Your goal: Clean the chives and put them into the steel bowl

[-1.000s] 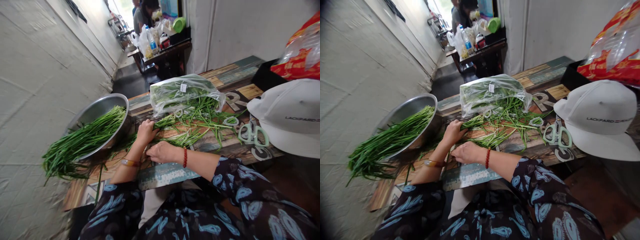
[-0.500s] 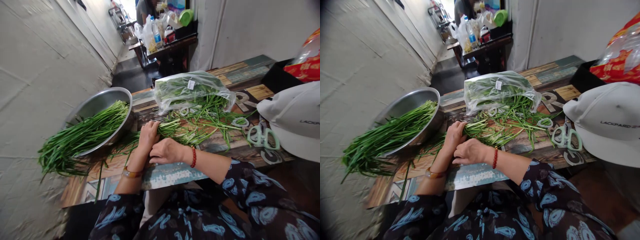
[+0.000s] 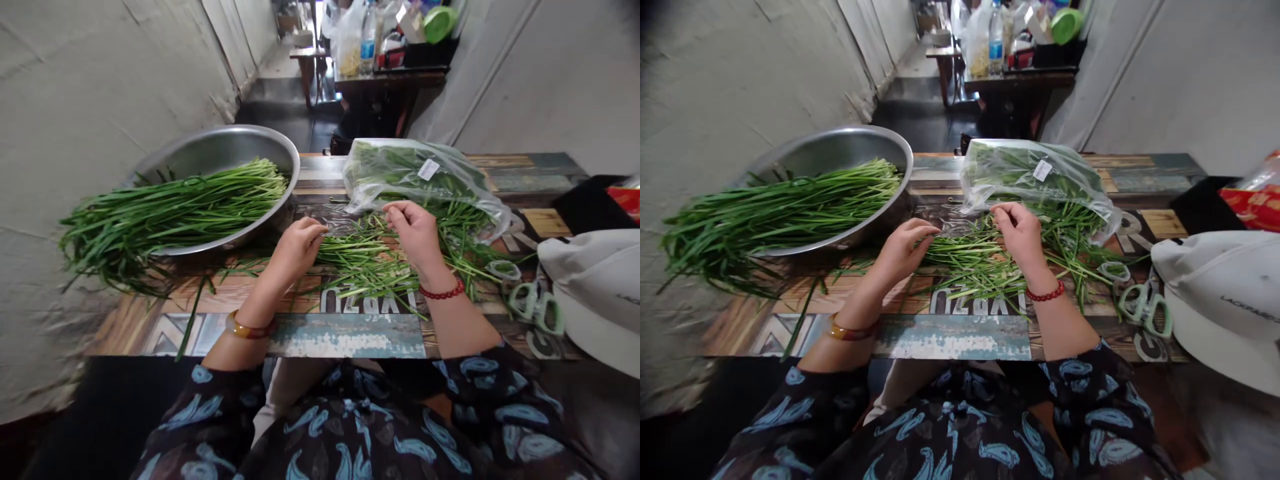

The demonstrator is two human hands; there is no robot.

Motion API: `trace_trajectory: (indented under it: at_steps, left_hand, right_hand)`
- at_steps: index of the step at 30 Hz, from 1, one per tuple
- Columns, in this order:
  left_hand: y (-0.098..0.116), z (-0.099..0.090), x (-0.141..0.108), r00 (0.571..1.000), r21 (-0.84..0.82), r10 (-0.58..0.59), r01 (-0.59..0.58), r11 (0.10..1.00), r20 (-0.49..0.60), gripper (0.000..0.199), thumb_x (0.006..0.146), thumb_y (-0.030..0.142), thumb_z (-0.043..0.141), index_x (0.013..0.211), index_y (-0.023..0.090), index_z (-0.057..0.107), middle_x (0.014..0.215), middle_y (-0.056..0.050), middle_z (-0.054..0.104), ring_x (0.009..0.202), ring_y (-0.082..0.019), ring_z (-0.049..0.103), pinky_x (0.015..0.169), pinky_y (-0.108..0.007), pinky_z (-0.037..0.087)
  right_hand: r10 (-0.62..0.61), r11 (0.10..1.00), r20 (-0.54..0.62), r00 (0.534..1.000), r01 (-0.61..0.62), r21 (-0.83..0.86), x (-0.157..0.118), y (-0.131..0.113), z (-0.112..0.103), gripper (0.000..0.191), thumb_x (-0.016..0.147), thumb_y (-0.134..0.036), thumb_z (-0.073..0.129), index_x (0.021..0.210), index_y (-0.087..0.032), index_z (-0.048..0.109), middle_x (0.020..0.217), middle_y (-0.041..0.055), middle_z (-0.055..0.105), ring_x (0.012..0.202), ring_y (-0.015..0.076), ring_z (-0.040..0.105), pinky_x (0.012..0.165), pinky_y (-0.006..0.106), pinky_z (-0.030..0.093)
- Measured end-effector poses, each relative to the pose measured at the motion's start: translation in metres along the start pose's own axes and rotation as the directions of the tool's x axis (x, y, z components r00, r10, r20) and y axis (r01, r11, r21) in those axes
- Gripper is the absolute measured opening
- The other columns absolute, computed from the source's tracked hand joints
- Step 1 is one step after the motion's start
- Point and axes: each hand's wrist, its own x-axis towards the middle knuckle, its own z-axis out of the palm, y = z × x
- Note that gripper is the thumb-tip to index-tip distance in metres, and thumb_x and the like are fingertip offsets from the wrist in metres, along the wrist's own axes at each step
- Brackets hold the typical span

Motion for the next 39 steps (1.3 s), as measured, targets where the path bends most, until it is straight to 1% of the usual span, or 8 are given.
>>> trace_trajectory:
  at_steps: [7,13,16,19,23,27,35,39]
  left_hand:
    - [0.014,0.011,-0.01,0.95,0.135,0.22,-0.254,0.958,0.223,0.025,0.095,0.019,0.051,0.106,0.02,0.073,0.108,-0.011,0.064,0.095,-0.022,0.056,0.087,-0.038,0.048]
    - [0.039,0.006,-0.037,0.943,0.267,0.15,-0.233,0.935,0.299,0.016,0.091,0.024,0.058,0.1,0.019,0.07,0.117,-0.012,0.06,0.104,-0.027,0.053,0.091,-0.042,0.047]
    - [0.05,0.002,-0.058,0.923,0.231,0.128,-0.221,0.947,0.362,0.022,0.09,0.022,0.059,0.11,0.017,0.067,0.114,-0.013,0.062,0.099,-0.025,0.056,0.085,-0.04,0.05]
    - [0.053,-0.004,-0.07,0.922,0.077,0.162,-0.201,0.977,0.351,0.022,0.09,0.02,0.059,0.11,0.018,0.068,0.109,-0.012,0.065,0.094,-0.022,0.061,0.082,-0.037,0.052]
    - [0.047,-0.012,-0.051,0.998,-0.192,0.057,-0.054,0.98,0.009,0.018,0.095,0.021,0.053,0.098,0.02,0.071,0.093,-0.007,0.069,0.087,-0.016,0.065,0.078,-0.029,0.053]
    - [0.04,-0.007,-0.003,0.959,-0.234,-0.107,0.044,0.971,-0.263,0.019,0.095,0.024,0.053,0.092,0.019,0.072,0.09,-0.006,0.068,0.086,-0.016,0.064,0.075,-0.028,0.051]
    - [0.038,0.023,0.022,0.999,-0.359,-0.017,0.033,0.933,0.047,0.023,0.094,0.029,0.055,0.086,0.015,0.072,0.077,-0.004,0.07,0.073,-0.015,0.063,0.069,-0.025,0.048]
    - [0.034,0.025,0.012,0.996,-0.367,-0.089,0.071,0.928,-0.032,0.023,0.092,0.029,0.058,0.078,0.016,0.07,0.072,-0.002,0.068,0.068,-0.013,0.06,0.065,-0.023,0.045]
  right_hand:
    - [-0.086,0.898,0.526,0.846,0.294,-0.327,-0.01,-0.007,-0.014,0.021,0.092,-0.025,0.056,0.098,-0.019,0.075,0.098,0.007,0.074,0.091,0.0194,0.067,0.084,0.033,0.05]
    - [-0.074,0.666,0.666,0.743,0.534,-0.521,-0.008,-0.003,0.001,0.022,0.093,-0.027,0.058,0.101,-0.018,0.076,0.104,0.011,0.072,0.097,0.0237,0.063,0.087,0.035,0.044]
    - [-0.083,0.594,0.636,0.767,0.55,-0.586,-0.006,0.0,0.009,0.022,0.094,-0.03,0.058,0.096,-0.019,0.077,0.101,0.0105,0.072,0.095,0.0244,0.061,0.083,0.036,0.041]
    - [-0.156,0.675,0.548,0.822,0.494,-0.549,-0.006,0.002,0.01,0.023,0.094,-0.032,0.057,0.096,-0.021,0.077,0.101,0.0085,0.073,0.093,0.0233,0.062,0.082,0.036,0.04]
    - [-0.241,0.857,0.409,0.88,0.391,-0.336,-0.008,0.003,0.006,0.023,0.094,-0.032,0.057,0.096,-0.02,0.077,0.09,0.0075,0.072,0.087,0.0205,0.064,0.082,0.034,0.046]
    - [-0.253,0.944,0.347,0.903,0.309,-0.117,-0.008,0.001,0.0,0.018,0.09,-0.027,0.061,0.094,-0.02,0.077,0.089,0.0061,0.073,0.086,0.0183,0.066,0.082,0.032,0.049]
    - [-0.264,0.962,0.336,0.904,0.271,0.028,-0.006,-0.006,-0.004,0.014,0.086,-0.031,0.067,0.091,-0.024,0.078,0.09,0.0051,0.074,0.087,0.02,0.067,0.081,0.034,0.053]
    - [-0.014,0.979,0.211,0.977,-0.03,0.203,-0.003,-0.003,-0.006,0.028,0.085,-0.039,0.069,0.108,-0.023,0.073,0.09,0.0039,0.073,0.08,0.0169,0.066,0.076,0.032,0.055]
